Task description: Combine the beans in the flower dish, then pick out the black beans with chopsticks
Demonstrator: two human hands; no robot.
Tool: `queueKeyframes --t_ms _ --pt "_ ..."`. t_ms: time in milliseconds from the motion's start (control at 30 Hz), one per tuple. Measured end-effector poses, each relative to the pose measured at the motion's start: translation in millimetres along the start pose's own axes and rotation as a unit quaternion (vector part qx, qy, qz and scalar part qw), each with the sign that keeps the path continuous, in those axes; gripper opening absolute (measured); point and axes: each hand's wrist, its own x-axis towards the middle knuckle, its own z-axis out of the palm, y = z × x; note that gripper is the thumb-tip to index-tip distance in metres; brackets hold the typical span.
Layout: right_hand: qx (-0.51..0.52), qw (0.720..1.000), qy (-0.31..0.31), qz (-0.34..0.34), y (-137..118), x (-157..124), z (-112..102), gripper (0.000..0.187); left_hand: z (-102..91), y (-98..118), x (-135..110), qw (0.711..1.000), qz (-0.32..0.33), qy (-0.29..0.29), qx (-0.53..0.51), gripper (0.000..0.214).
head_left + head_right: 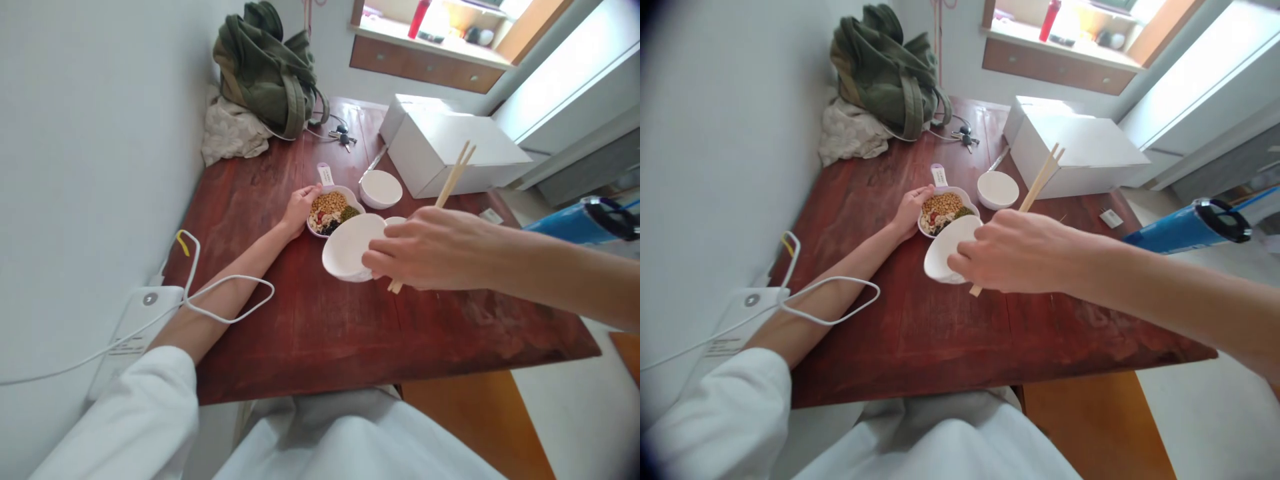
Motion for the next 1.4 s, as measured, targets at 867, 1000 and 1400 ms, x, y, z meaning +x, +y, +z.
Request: queueKeyframes --t_ms 867,1000,1400 --pt "-0.043 0.989 0.135 -0.037 -68 10 102 0.013 0.1 1 3 0.999 0.027 0.039 0.026 0.028" --pt "-0.046 0.99 0.124 -0.04 -69 2 111 0.012 -1.0 0 4 0.998 0.027 0.045 0.03 0.024" --pt "-0.029 0.894 0.442 0.071 -60 -47 131 0.035 1.8 1 4 0.997 0.033 0.054 0.038 0.022"
